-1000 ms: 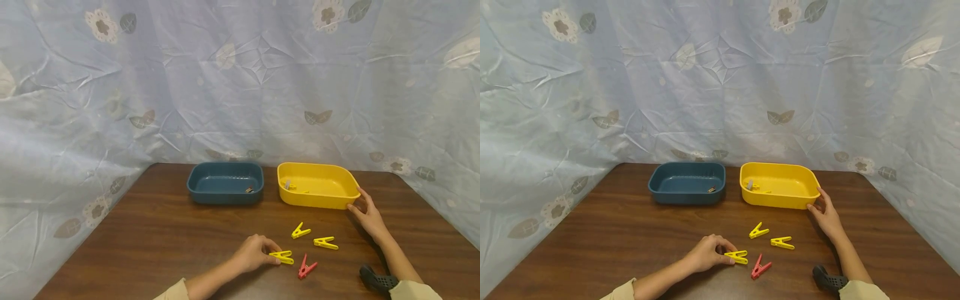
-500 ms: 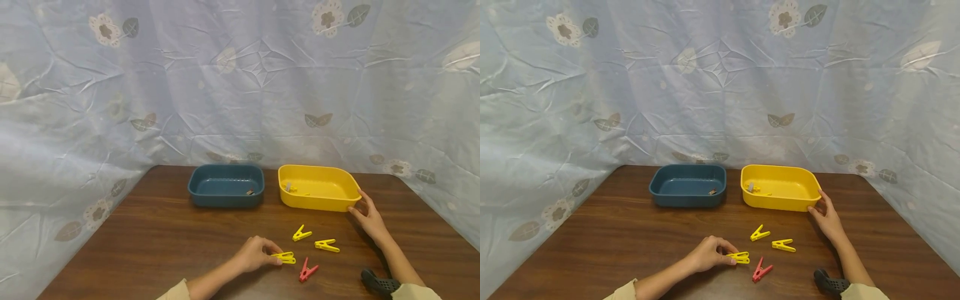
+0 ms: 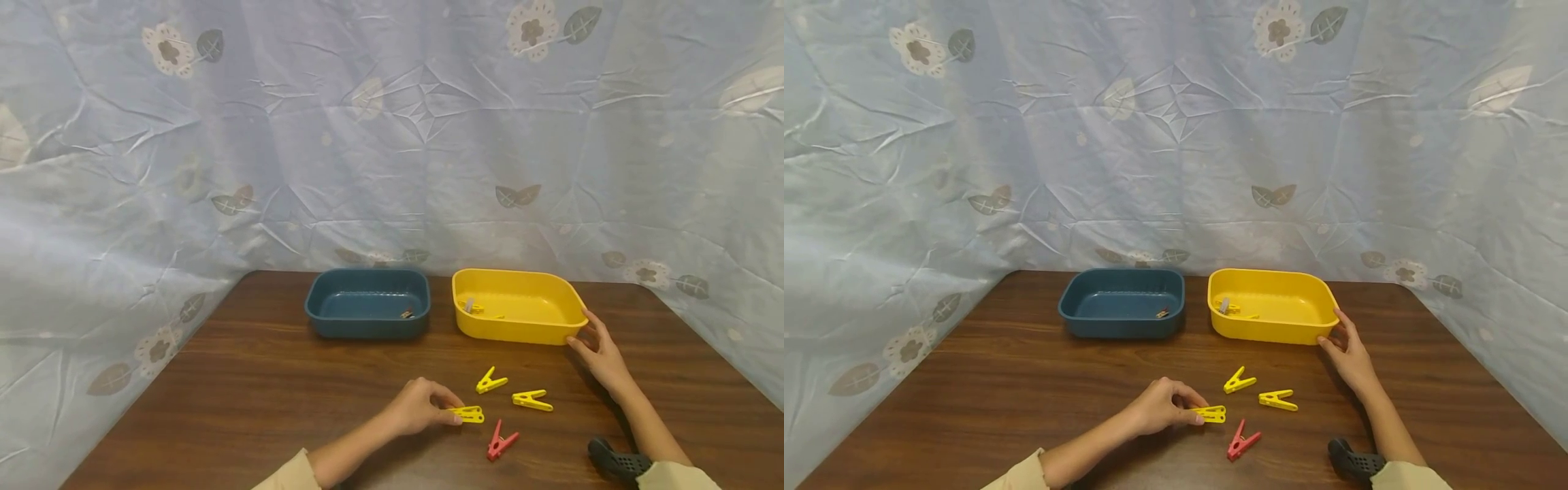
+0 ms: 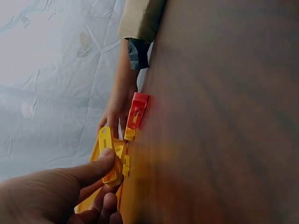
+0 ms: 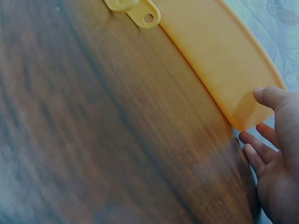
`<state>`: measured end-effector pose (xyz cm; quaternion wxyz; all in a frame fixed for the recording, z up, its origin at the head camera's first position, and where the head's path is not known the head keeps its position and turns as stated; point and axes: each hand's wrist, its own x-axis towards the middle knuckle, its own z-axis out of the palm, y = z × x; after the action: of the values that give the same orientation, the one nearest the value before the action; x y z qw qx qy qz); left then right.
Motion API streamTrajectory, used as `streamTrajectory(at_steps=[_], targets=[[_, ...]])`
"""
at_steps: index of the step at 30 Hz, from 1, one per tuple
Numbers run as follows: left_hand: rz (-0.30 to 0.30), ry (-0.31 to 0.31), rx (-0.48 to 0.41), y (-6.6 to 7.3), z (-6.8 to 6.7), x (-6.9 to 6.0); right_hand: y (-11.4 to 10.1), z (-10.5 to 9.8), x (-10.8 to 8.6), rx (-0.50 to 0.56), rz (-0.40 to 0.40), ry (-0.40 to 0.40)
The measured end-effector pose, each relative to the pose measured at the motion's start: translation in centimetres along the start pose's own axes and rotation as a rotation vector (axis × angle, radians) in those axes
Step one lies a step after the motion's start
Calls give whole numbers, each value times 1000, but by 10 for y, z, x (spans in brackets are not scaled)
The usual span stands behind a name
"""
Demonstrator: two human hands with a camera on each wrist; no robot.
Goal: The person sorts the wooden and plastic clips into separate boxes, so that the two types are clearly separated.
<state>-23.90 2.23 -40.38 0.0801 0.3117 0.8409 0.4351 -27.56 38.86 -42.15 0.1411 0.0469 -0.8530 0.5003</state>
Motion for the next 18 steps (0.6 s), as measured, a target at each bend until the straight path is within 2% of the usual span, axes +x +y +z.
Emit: streamTrajectory(at_steps=[10, 15, 18], targets=[[37, 38, 2, 4, -2, 15, -3, 0, -2, -40, -10, -1], [61, 69, 9, 7, -4, 25, -3, 0, -2, -8, -30, 2], [55, 80, 14, 9, -4, 32, -2, 0, -3, 10, -39, 6]])
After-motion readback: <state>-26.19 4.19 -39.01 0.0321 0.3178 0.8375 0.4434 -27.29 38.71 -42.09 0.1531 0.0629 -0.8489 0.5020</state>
